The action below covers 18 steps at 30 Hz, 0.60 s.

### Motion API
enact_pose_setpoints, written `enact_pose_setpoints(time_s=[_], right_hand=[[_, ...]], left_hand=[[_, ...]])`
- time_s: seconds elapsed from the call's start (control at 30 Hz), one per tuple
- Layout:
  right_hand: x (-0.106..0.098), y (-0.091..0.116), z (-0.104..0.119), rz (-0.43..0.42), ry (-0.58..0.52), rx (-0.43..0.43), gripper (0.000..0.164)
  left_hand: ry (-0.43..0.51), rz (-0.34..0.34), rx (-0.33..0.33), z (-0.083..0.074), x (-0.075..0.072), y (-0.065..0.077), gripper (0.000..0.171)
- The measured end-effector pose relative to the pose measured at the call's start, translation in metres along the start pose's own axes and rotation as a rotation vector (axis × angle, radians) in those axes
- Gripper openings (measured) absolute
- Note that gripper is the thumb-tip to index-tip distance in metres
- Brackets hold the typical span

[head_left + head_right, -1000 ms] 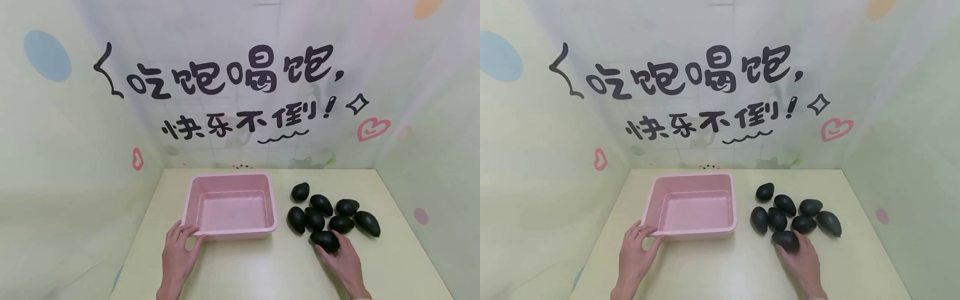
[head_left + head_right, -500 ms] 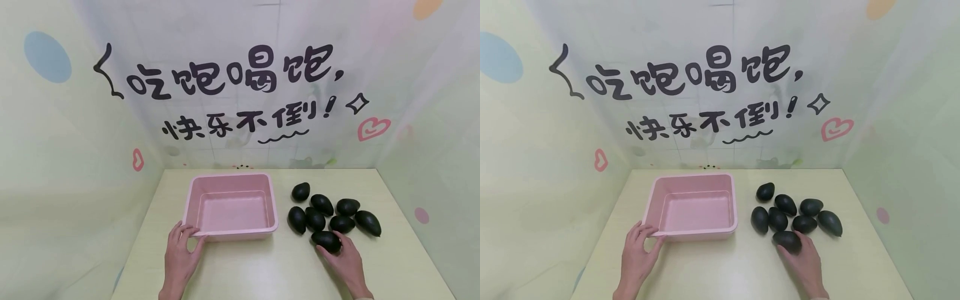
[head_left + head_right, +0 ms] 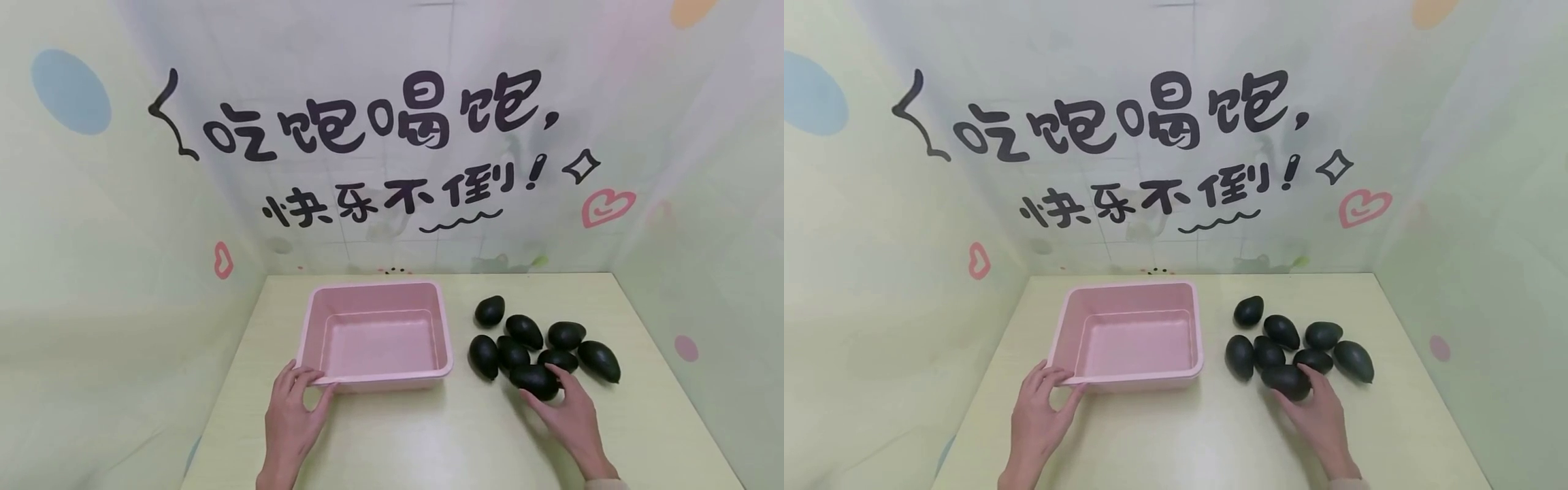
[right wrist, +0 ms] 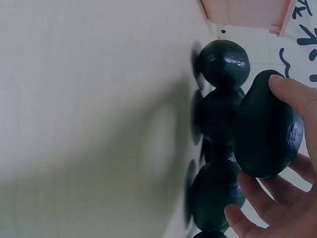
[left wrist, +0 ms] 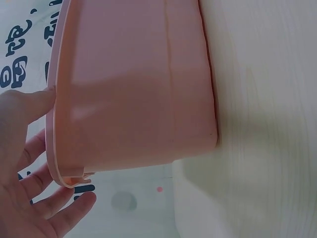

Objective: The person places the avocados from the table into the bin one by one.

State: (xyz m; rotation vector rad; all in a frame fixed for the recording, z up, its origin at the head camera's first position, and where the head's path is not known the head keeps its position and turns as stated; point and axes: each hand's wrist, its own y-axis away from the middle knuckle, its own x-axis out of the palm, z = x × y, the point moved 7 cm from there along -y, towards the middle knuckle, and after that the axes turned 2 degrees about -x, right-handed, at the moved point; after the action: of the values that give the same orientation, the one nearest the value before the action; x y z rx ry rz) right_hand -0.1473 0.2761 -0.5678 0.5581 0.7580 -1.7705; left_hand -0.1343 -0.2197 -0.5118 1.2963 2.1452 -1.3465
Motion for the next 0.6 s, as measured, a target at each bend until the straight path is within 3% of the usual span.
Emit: enact_pose_setpoints(time_s=[0.3, 0.6], right_hand=[[-0.012, -0.010, 0.016, -0.012, 0.026, -0.080, 0.070], [-0.016, -0.016, 0.022, 0.001, 0.029, -0.084, 0.070]], left_hand=[[-0.020, 0.012, 0.005, 0.000, 0.002, 0.000, 0.035], [-0.032, 0.016, 0.011, -0.001, 0.002, 0.000, 0.035]])
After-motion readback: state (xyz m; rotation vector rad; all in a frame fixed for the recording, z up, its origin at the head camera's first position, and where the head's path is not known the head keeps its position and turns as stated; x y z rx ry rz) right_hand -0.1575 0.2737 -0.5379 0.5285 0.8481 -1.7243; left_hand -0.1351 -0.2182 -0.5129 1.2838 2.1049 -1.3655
